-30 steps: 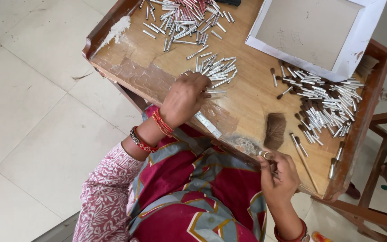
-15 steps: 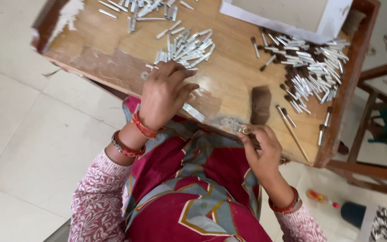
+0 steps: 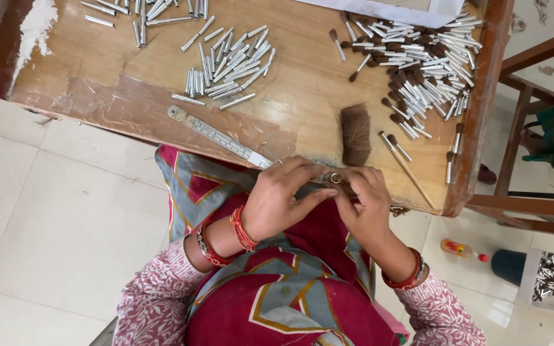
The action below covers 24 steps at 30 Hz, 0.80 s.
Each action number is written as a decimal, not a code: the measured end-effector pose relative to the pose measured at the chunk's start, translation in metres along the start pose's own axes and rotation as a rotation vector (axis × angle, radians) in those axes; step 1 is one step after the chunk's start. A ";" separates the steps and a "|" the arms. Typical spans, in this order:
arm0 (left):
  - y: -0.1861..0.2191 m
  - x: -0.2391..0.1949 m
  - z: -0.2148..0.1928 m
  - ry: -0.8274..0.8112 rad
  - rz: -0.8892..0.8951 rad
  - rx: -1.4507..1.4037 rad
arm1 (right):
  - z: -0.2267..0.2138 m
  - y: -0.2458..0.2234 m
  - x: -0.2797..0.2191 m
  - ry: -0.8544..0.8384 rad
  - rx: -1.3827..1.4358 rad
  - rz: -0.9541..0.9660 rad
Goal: The person sits at a workbench assembling brushes. They pick up metal ferrules, place them into a perforated metal alignment jig, and insert tufts of bristle hair into the ferrules, repeating the process for multiple brush bodies and setting completed pieces on the bench.
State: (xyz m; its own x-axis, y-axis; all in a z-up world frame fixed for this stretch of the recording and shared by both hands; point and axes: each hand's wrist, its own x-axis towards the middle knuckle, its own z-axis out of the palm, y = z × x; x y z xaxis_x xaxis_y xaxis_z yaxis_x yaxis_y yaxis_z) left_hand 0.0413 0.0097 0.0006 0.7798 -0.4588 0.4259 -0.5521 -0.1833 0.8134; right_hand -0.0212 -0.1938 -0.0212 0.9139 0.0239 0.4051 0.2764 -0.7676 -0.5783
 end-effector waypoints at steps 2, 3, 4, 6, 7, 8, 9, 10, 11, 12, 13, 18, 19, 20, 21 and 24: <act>0.001 0.000 0.003 0.004 0.000 0.009 | 0.000 0.000 0.001 0.009 0.000 -0.004; 0.001 0.001 0.004 0.009 0.007 0.020 | -0.001 0.000 0.003 0.000 -0.005 -0.003; 0.002 0.001 0.005 0.015 0.009 0.031 | -0.002 -0.001 0.004 -0.012 -0.007 0.000; 0.001 -0.001 0.008 0.016 0.011 0.041 | -0.003 -0.002 0.004 -0.034 -0.020 -0.001; 0.001 -0.001 0.010 0.019 0.015 0.049 | -0.004 -0.003 0.005 -0.055 -0.036 -0.004; 0.000 -0.001 0.010 0.019 0.015 0.050 | -0.004 -0.003 0.004 -0.054 -0.035 -0.005; 0.000 -0.002 0.011 0.024 0.012 0.054 | -0.004 -0.004 0.004 -0.052 -0.030 0.002; -0.001 -0.002 0.012 0.028 0.012 0.057 | -0.004 -0.004 0.003 -0.047 -0.025 0.010; -0.001 -0.001 0.012 0.028 0.014 0.058 | -0.003 -0.003 0.004 -0.045 -0.025 0.010; -0.001 -0.001 0.012 0.028 0.007 0.060 | -0.003 -0.002 0.005 -0.052 -0.029 0.012; -0.001 -0.001 0.012 0.028 0.001 0.061 | -0.002 -0.001 0.006 -0.059 -0.033 0.015; 0.000 -0.001 0.014 0.050 0.012 0.073 | -0.002 -0.004 0.004 -0.047 -0.049 0.007; 0.000 -0.001 0.014 0.056 0.017 0.076 | -0.003 -0.005 0.004 -0.042 -0.049 0.010; 0.000 -0.001 0.014 0.057 0.019 0.077 | -0.002 -0.005 0.005 -0.041 -0.050 0.009; -0.001 0.000 0.015 0.062 0.023 0.077 | -0.001 -0.004 0.006 -0.051 -0.061 0.006; -0.003 -0.001 0.018 0.072 0.028 0.080 | -0.002 -0.004 0.007 -0.076 -0.079 0.007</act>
State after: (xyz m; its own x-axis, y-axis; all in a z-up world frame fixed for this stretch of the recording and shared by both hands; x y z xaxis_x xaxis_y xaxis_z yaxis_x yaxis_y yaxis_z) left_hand 0.0368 -0.0051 -0.0095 0.7810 -0.4020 0.4779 -0.5939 -0.2414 0.7675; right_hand -0.0165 -0.1914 -0.0144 0.9365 0.0644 0.3447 0.2482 -0.8161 -0.5219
